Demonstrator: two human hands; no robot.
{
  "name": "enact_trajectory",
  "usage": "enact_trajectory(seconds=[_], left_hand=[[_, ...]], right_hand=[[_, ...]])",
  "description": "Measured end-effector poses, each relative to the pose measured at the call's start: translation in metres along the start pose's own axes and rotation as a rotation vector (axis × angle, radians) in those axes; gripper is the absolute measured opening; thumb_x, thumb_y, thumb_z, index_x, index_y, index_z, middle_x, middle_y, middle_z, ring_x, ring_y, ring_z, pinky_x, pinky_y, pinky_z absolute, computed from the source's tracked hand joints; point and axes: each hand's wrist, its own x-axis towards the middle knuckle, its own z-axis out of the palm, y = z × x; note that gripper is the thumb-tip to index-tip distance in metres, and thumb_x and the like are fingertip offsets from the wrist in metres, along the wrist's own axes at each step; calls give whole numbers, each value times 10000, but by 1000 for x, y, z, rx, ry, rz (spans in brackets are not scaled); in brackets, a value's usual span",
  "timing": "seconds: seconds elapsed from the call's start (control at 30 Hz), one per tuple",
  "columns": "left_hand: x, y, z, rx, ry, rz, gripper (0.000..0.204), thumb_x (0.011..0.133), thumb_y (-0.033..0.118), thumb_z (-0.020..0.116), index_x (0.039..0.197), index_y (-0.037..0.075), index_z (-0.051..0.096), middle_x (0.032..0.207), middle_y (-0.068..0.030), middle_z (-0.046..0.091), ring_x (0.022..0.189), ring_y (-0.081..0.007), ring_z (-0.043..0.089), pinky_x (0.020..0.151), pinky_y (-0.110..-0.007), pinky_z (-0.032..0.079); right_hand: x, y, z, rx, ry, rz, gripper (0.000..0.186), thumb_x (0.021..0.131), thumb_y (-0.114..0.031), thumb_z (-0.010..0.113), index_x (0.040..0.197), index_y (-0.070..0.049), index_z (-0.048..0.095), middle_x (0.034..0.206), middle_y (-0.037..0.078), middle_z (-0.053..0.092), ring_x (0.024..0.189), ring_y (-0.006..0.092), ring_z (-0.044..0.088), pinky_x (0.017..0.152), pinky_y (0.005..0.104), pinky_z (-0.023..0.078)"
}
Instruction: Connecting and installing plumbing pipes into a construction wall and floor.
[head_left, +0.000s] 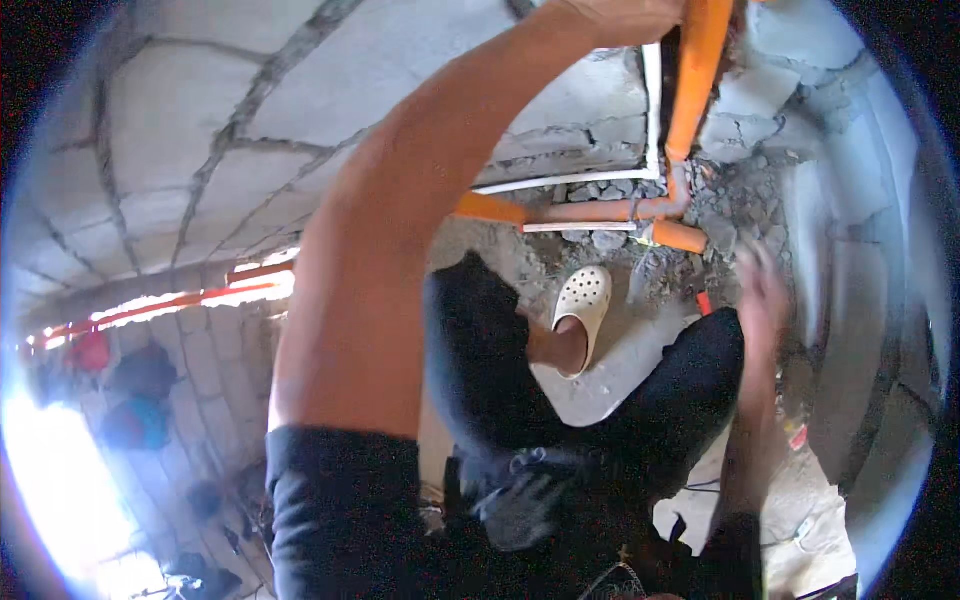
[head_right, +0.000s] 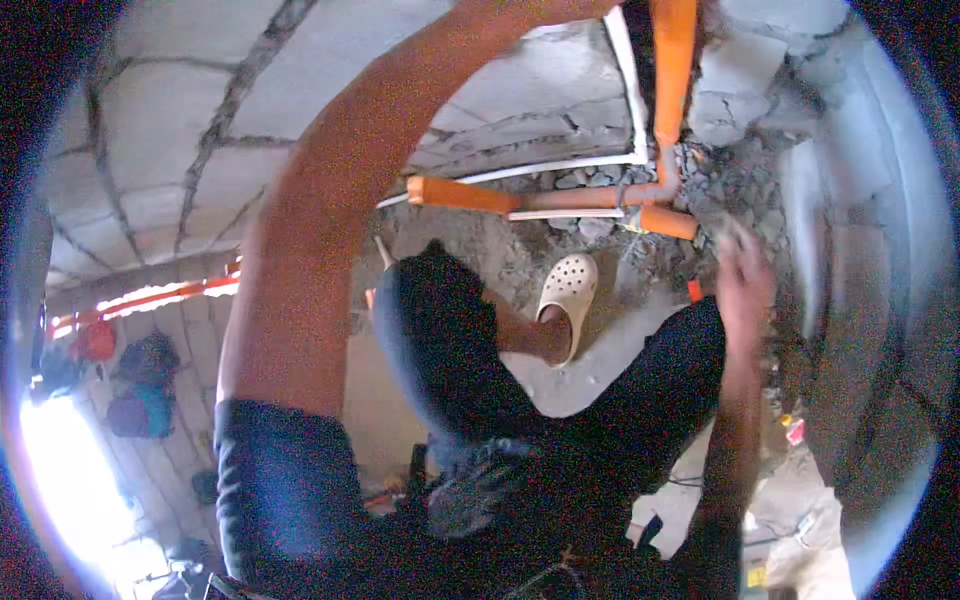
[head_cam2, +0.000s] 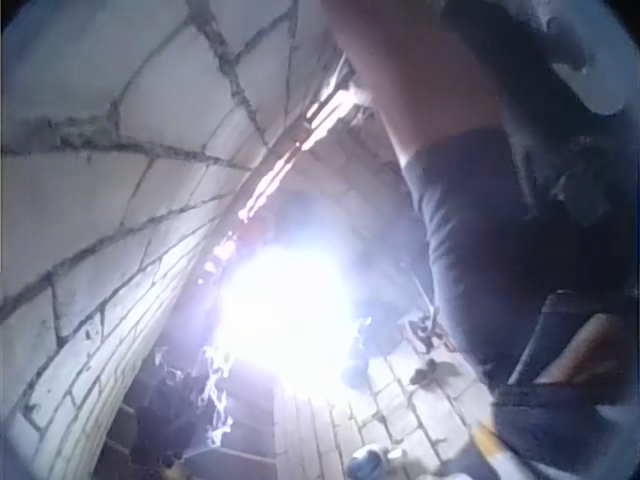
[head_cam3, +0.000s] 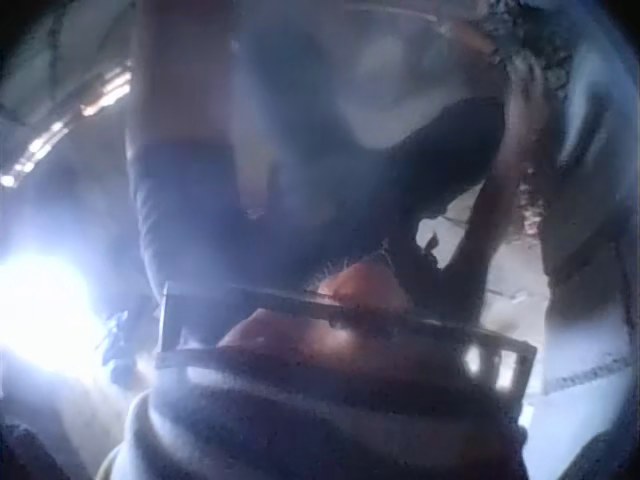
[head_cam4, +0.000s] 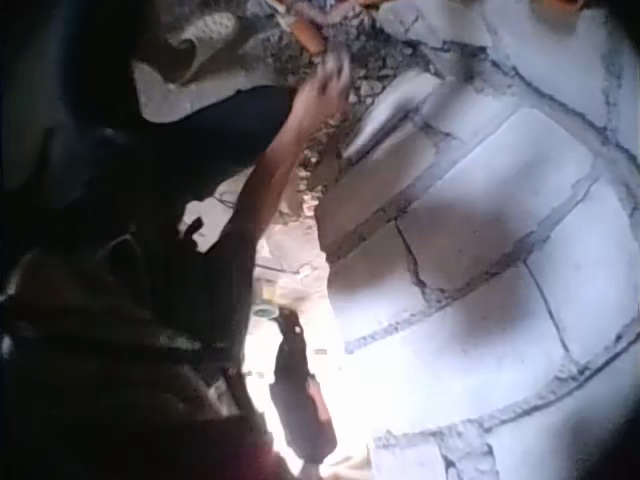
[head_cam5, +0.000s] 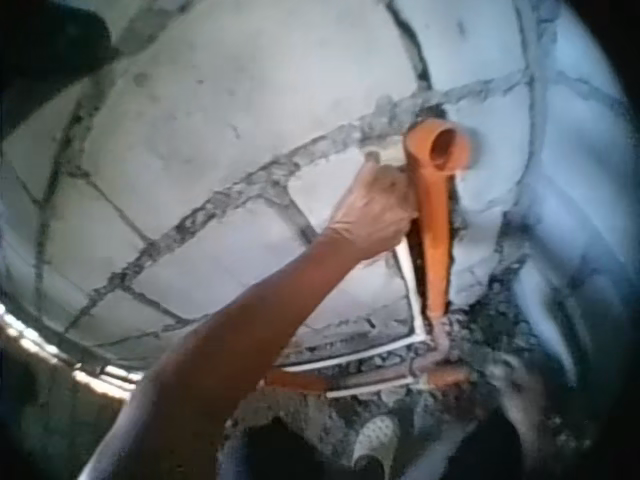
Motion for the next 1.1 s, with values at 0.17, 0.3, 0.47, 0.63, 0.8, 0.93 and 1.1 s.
enact_trajectory(seconds=[0.17,0.3,0.47,0.63,0.8,0.93,1.1], left_hand=[[30,4,-13,-74,125,-41,94,784,191,593,746,140,662,776,-37,602,879,-229,556,925,-447,353],[35,12,-16,-23,251,-30,78,722,174,612,674,116,632,717,-50,544,830,-216,543,906,-411,373],[5,-1,-26,-611,155,-151,118,732,173,625,689,67,651,753,-84,574,849,-213,560,951,-449,364],[5,-4,-13,-857,206,-216,181,805,234,623,746,67,663,819,-91,602,893,-221,581,1022,-478,328],[7,9,4,-995,378,-259,216,817,262,603,731,65,624,797,-103,576,864,-230,571,970,-479,357],[5,-3,-13,66,206,123,212,817,251,583,724,61,583,757,-116,546,793,-242,561,905,-479,387],[15,-5,-17,25,288,188,162,813,217,549,797,64,601,777,-136,575,750,-245,579,914,-482,431]], right_hand=[[236,175,149,-751,-531,-539,259,886,-253,544,972,-60,694,828,146,655,798,322,653,696,459,499],[232,245,225,20,248,40,406,845,-373,619,1020,-9,663,921,227,678,900,354,680,735,485,523],[187,161,312,-112,299,525,418,806,-466,677,1001,-100,626,877,73,698,849,285,688,723,402,549],[193,181,306,781,110,696,172,909,-231,673,942,-97,571,670,94,653,500,190,632,420,340,514],[196,196,301,863,53,644,137,922,-234,653,929,-122,575,655,64,636,466,170,596,376,303,454],[185,174,309,880,187,651,146,909,-247,676,948,-136,589,621,0,576,448,131,563,360,277,413],[202,206,307,748,302,568,183,916,-276,676,1051,-167,616,685,-13,599,442,132,563,377,255,435]])
